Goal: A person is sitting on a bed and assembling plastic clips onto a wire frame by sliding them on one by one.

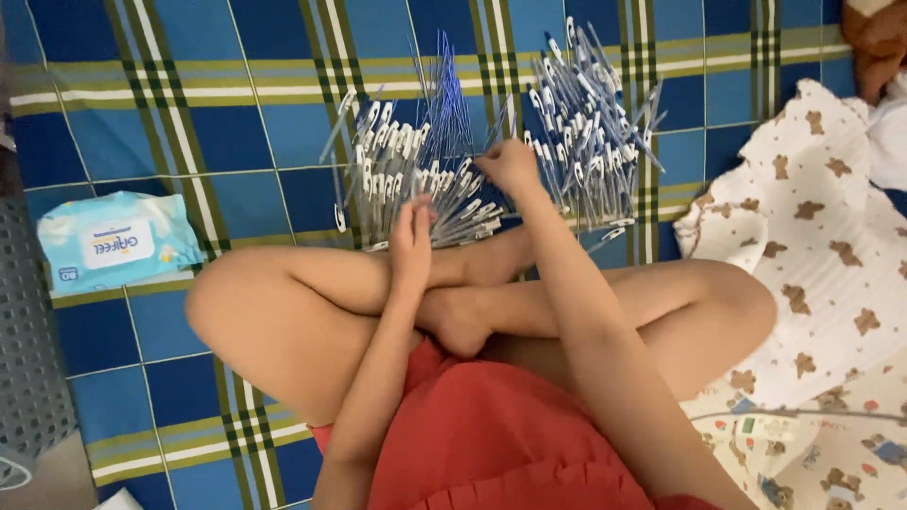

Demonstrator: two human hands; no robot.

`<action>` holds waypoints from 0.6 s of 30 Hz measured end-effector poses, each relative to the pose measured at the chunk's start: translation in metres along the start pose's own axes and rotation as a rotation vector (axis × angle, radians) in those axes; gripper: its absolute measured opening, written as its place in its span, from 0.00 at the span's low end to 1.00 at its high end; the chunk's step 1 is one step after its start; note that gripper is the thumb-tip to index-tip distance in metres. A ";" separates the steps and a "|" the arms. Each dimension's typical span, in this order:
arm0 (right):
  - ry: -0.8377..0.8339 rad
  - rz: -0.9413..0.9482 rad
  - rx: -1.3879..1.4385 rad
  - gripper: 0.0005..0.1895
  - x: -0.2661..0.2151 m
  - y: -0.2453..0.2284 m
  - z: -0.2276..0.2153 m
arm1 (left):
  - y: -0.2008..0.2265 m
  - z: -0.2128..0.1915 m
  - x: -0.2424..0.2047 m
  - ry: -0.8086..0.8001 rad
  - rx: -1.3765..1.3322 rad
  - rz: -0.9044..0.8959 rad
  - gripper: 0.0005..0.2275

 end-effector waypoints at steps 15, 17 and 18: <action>-0.002 0.002 0.223 0.11 -0.020 0.018 0.003 | -0.001 0.017 -0.013 -0.055 0.112 -0.189 0.10; -0.009 -0.003 0.219 0.12 -0.026 0.008 0.001 | -0.002 0.020 -0.011 -0.047 0.101 -0.180 0.09; -0.009 -0.014 0.215 0.14 -0.028 0.002 -0.001 | -0.001 0.020 -0.008 -0.037 0.087 -0.162 0.09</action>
Point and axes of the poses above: each hand's wrist, its own x-axis towards the middle knuckle, its own z-axis out of the palm, y = z × x, the point moved 9 cm from there along x, towards the middle knuckle, and after that the axes turned 7 degrees about z, right-handed, at the moved point
